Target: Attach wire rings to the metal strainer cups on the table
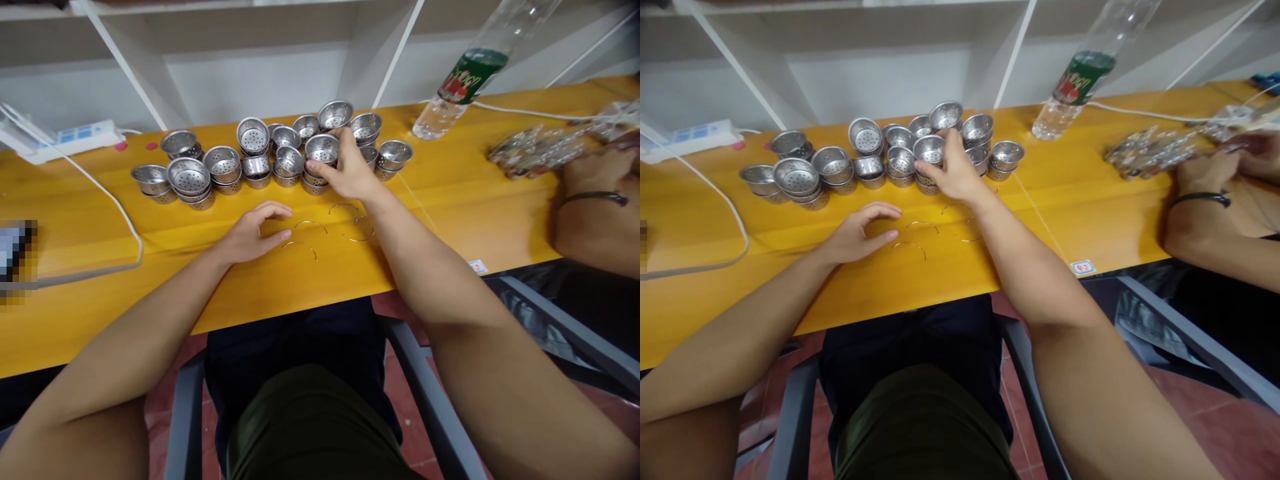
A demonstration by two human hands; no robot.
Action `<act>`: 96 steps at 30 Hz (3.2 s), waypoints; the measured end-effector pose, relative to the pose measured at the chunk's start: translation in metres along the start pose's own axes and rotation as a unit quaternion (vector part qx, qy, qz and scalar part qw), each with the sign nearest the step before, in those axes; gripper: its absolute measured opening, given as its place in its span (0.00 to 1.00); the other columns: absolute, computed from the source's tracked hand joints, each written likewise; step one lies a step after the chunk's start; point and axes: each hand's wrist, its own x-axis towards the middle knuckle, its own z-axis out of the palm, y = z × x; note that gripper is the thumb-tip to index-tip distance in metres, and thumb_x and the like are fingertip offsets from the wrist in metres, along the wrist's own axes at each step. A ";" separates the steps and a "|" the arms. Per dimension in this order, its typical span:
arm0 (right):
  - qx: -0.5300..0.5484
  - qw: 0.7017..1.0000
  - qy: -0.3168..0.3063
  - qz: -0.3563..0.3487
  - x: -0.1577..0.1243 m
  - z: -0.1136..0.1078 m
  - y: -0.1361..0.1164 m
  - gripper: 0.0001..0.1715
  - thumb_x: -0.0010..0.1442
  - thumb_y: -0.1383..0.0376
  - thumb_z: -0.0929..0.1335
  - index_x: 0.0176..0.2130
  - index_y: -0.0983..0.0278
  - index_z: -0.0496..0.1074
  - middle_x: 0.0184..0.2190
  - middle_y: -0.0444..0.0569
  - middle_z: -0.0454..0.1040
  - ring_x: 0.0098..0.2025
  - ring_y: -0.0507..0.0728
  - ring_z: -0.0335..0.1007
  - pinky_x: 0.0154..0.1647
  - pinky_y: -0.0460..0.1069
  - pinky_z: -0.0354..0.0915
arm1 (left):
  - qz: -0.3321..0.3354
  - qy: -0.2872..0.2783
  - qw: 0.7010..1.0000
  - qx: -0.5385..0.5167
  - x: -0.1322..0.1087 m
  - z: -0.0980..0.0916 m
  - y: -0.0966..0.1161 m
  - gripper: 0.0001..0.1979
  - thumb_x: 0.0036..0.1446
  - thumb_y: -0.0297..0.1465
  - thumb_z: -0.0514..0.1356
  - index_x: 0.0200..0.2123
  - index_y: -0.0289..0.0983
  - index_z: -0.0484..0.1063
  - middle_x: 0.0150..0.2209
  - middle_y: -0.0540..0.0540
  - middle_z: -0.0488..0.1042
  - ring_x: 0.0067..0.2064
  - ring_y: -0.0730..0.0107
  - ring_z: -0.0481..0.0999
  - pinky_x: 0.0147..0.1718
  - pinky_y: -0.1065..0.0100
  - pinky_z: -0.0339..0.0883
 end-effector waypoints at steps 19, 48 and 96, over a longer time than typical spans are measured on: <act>0.015 0.999 0.041 -0.016 0.004 0.006 0.017 0.55 0.65 0.23 0.83 0.72 0.49 0.75 0.70 0.60 0.83 0.74 0.82 0.79 0.86 0.83 0.73 | -0.005 -0.002 1.000 0.004 0.001 0.000 0.004 0.19 0.81 0.47 0.74 0.63 0.42 0.86 0.70 0.35 0.91 0.72 0.46 0.92 0.80 0.40 0.86; 0.015 0.997 0.076 0.019 0.007 0.003 0.014 0.56 0.58 0.29 0.91 0.69 0.51 0.79 0.64 0.55 0.89 0.72 0.82 0.84 0.83 0.85 0.77 | -0.005 0.031 0.999 -0.003 -0.001 0.001 -0.005 0.21 0.80 0.45 0.74 0.67 0.43 0.84 0.76 0.33 0.85 0.79 0.43 0.87 0.77 0.38 0.87; 0.171 0.981 -0.080 -0.046 -0.039 0.026 -0.119 0.67 0.66 0.10 0.74 0.79 0.50 0.79 0.76 0.59 0.85 0.80 0.81 0.82 0.88 0.82 0.76 | -0.040 0.069 0.994 -0.073 0.004 0.013 -0.018 0.55 0.70 0.67 0.82 0.85 0.48 0.67 0.79 0.31 0.81 0.82 0.31 0.86 0.84 0.28 0.82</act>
